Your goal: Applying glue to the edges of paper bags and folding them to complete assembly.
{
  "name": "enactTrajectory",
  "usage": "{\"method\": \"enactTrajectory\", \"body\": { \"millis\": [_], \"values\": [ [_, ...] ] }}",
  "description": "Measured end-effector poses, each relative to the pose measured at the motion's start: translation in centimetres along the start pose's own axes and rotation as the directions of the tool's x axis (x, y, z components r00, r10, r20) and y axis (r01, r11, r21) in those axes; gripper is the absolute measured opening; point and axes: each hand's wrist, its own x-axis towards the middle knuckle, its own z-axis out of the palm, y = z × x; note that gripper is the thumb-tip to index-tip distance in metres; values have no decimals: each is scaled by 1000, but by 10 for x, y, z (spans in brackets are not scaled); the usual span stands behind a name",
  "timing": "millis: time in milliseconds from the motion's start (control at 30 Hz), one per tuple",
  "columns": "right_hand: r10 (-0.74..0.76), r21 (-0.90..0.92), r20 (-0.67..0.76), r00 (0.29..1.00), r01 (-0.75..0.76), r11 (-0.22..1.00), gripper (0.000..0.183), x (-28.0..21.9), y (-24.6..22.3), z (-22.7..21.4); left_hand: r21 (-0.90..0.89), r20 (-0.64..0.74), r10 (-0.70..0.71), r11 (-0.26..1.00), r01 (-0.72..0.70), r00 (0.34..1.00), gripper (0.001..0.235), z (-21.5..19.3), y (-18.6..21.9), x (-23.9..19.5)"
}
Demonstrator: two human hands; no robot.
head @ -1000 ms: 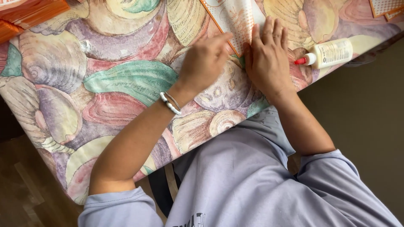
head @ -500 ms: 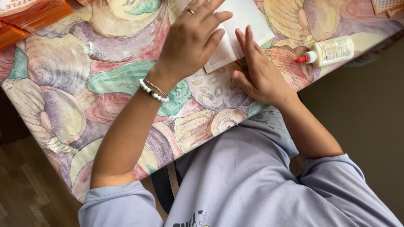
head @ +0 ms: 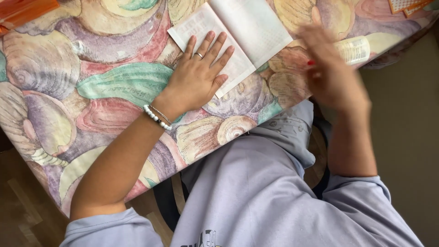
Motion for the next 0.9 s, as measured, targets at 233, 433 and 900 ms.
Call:
{"method": "enactTrajectory", "body": {
  "millis": [233, 433, 900],
  "values": [
    [-36, -248, -38, 999, 26, 969, 82, -28, 97, -45, -46, -18, 10, 999, -11, 1000, 62, -6, 0, 0],
    [-137, -221, -39, 990, 125, 967, 66, -32, 97, -46, 49, -168, 49, 998, -41, 985, 59, -2, 4, -2],
    [438, 754, -641, 630, 410, 513, 34, -4, 52, -14, -41, -29, -70, 997, 69, 997, 68, -7, 8, -2]
  ]
}}
